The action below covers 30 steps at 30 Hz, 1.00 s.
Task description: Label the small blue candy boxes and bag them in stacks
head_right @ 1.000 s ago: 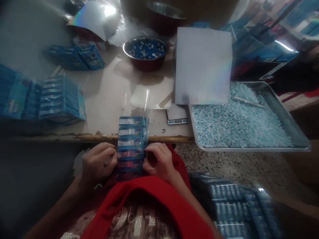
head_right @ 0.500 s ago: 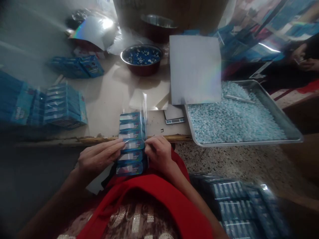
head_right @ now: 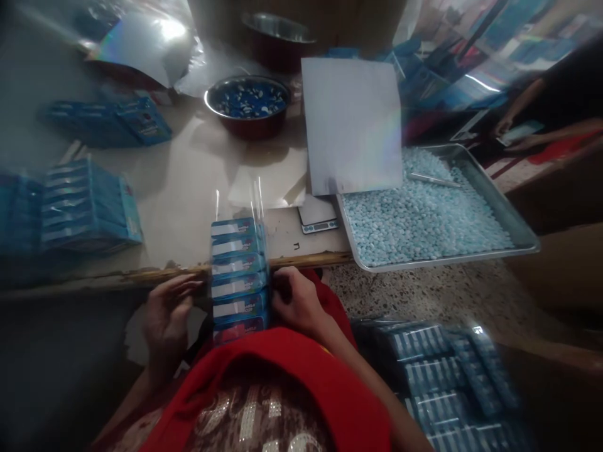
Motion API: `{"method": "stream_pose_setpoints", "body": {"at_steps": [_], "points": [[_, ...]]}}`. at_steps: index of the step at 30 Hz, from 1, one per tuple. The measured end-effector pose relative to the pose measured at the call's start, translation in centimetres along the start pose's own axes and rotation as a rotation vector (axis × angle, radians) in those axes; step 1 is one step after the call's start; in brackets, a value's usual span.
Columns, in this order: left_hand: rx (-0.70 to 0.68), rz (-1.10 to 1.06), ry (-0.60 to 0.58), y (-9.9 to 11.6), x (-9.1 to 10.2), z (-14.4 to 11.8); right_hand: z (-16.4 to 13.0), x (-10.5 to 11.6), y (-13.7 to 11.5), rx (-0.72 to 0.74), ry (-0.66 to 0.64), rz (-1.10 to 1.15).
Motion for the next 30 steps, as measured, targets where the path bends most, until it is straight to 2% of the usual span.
{"method": "stream_pose_setpoints", "body": {"at_steps": [3,5,8,11,14,18,21,25,27,30], "points": [[0.267,-0.301,-0.105,-1.3,-1.7,-0.6,0.0,-0.5,0.0,0.027,0.016,-0.010],[0.336,-0.395,-0.158,-0.7,-2.9,-0.6,0.0,-0.7,-0.2,0.106,0.065,-0.051],[0.382,-0.414,-0.170,0.7,-3.7,-0.5,0.2,-1.0,-0.2,0.158,0.129,-0.087],[0.445,-0.430,-0.166,1.8,-3.7,-0.5,0.4,-1.1,-0.1,0.145,0.135,-0.082],[0.583,-0.538,-0.147,2.7,-3.4,-0.6,0.5,-0.9,-0.1,0.114,0.088,-0.085],[0.744,-0.676,-0.166,3.5,-2.7,-1.2,-0.1,0.0,-0.7,0.173,0.053,-0.067],[0.750,-0.749,-0.254,3.9,-2.1,-1.8,-0.7,0.8,-1.1,0.184,0.018,-0.030],[0.672,-0.735,-0.352,3.8,-1.6,-2.4,-1.4,1.4,-0.8,0.183,-0.077,-0.058],[0.661,-0.720,-0.358,3.4,-1.6,-2.6,-2.0,1.6,-0.2,0.201,-0.130,-0.091],[0.701,-0.637,-0.300,2.5,-1.4,-2.8,-3.0,2.2,0.6,0.189,-0.238,-0.108]]}}
Point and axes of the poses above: each hand's wrist, its own z-axis towards the middle knuckle, its own x-axis out of the back of the hand, y = z × x, the point moved 2 cm from there along z, towards the middle knuckle, and after that the axes turned 9 degrees about -x, right-handed, at the moved point
